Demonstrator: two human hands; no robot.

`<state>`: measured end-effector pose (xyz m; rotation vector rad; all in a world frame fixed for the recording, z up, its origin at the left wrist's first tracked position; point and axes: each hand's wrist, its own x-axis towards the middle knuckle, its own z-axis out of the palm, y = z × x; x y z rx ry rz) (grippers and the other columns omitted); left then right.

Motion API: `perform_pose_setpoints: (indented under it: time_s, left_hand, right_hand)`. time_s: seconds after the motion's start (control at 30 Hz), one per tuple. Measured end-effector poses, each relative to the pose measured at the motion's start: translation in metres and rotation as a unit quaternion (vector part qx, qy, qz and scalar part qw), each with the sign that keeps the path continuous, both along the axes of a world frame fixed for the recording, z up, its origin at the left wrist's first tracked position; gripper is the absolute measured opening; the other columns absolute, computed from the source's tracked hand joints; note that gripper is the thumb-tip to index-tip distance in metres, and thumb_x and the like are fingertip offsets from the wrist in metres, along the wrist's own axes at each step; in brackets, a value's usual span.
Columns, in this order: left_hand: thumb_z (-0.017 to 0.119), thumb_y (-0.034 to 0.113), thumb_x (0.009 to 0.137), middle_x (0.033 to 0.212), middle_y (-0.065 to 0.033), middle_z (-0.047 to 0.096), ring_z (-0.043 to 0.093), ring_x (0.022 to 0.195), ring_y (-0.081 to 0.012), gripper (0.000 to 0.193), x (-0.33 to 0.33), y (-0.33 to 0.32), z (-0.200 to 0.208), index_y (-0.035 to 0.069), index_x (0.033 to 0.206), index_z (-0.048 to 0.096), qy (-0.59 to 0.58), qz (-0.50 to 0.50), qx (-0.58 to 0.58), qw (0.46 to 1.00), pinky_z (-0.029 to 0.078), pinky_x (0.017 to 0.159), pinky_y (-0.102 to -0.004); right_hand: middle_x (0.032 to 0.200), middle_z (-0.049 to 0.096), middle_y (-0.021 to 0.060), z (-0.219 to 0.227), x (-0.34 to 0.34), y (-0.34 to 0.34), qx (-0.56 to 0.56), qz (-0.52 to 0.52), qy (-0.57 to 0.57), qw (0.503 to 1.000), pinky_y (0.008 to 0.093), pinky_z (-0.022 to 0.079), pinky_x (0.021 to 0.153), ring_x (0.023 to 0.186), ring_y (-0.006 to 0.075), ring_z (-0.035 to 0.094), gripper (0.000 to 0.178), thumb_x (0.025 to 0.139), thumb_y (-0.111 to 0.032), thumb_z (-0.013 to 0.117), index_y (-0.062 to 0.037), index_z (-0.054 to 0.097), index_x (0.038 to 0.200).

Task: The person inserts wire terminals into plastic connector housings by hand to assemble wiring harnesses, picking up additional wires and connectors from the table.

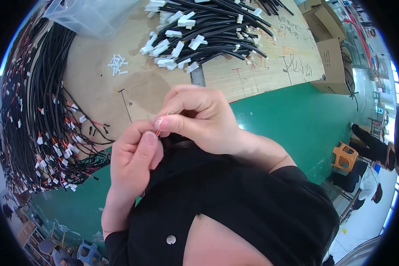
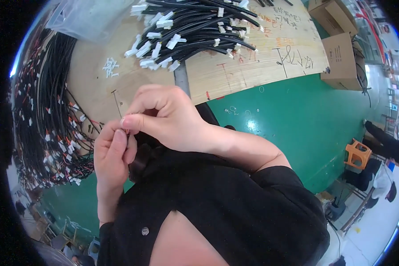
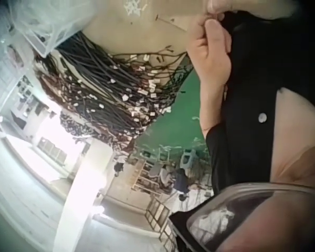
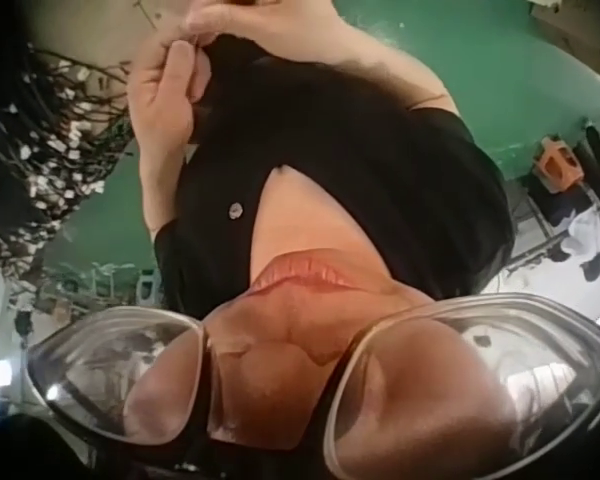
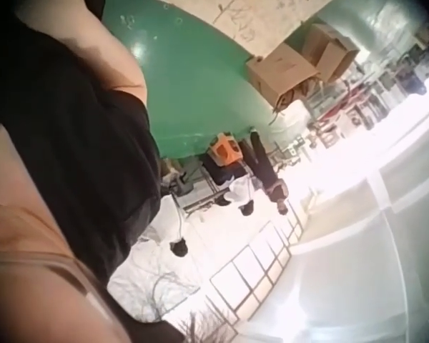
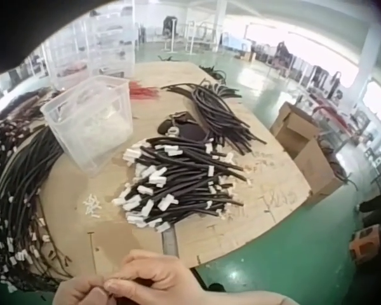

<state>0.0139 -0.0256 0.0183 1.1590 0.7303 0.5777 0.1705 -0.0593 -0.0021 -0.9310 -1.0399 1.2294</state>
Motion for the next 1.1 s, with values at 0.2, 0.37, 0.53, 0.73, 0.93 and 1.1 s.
perform_pose_setpoints:
  time_s: [0.2, 0.37, 0.53, 0.73, 0.93, 1.1]
  left_hand:
    - [0.047, 0.011, 0.085, 0.068, -0.0042, 0.052, 0.040, 0.049, -0.0060, 0.014, 0.001, 0.015, -0.004, -0.001, 0.087, 0.053, -0.048, -0.031, -0.184, 0.981, 0.030, 0.046, -0.0167]
    - [0.052, 0.008, 0.080, 0.079, -0.0097, 0.057, 0.049, 0.059, -0.0133, 0.013, 0.004, 0.019, -0.005, -0.002, 0.088, 0.054, -0.111, 0.039, -0.214, 0.970, 0.039, 0.056, -0.0224]
    - [0.056, 0.003, 0.076, 0.075, -0.0061, 0.055, 0.051, 0.063, -0.0138, 0.012, 0.003, 0.020, -0.004, -0.001, 0.087, 0.055, -0.135, 0.050, -0.229, 0.963, 0.040, 0.058, -0.0228]
    - [0.057, 0.006, 0.077, 0.074, -0.0055, 0.054, 0.051, 0.061, -0.0129, 0.013, 0.005, 0.017, -0.002, -0.002, 0.087, 0.055, -0.135, 0.069, -0.238, 0.959, 0.040, 0.056, -0.0217]
    - [0.056, 0.008, 0.078, 0.073, -0.0056, 0.054, 0.051, 0.057, -0.0114, 0.014, 0.009, 0.014, 0.001, -0.003, 0.086, 0.055, -0.109, 0.060, -0.210, 0.970, 0.039, 0.053, -0.0210]
    - [0.054, 0.005, 0.079, 0.074, -0.0056, 0.055, 0.050, 0.055, -0.0087, 0.011, 0.008, 0.010, 0.002, -0.004, 0.085, 0.055, -0.079, 0.066, -0.147, 0.984, 0.038, 0.049, -0.0184]
  right_hand:
    - [0.079, 0.058, 0.0082, -0.007, 0.045, 0.011, 0.106, 0.040, -0.173, 0.978, 0.0233, 0.043, 0.059, 0.067, 0.0127, 0.054, 0.013, 0.072, -0.005, 0.061, 0.0011, 0.061, 0.083]
    - [0.077, 0.055, 0.0040, -0.019, 0.110, 0.036, 0.082, -0.288, -0.538, 0.788, 0.0204, 0.040, 0.055, 0.059, 0.0108, 0.049, 0.012, 0.072, -0.002, 0.060, -0.0028, 0.061, 0.084]
    - [0.082, 0.050, 0.0087, 0.010, 0.097, 0.049, -0.063, -0.215, -0.599, 0.769, 0.0296, 0.042, 0.066, 0.076, 0.0215, 0.052, 0.014, 0.072, -0.003, 0.059, -0.0007, 0.055, 0.085]
    - [0.077, 0.057, 0.0055, -0.006, 0.124, 0.051, 0.178, -0.297, -0.522, 0.780, 0.0215, 0.040, 0.057, 0.064, 0.0111, 0.050, 0.008, 0.073, -0.003, 0.059, 0.0003, 0.058, 0.081]
    - [0.067, 0.058, 0.0043, 0.041, 0.125, 0.020, 0.275, -0.490, -0.568, 0.602, 0.0180, 0.037, 0.052, 0.055, 0.0061, 0.046, 0.015, 0.082, -0.009, 0.049, 0.0005, 0.059, 0.077]
    - [0.072, 0.054, 0.0013, 0.027, 0.044, 0.005, 0.031, -0.148, -0.209, 0.966, 0.0166, 0.033, 0.052, 0.056, 0.0043, 0.042, 0.012, 0.078, -0.008, 0.053, 0.0010, 0.057, 0.086]
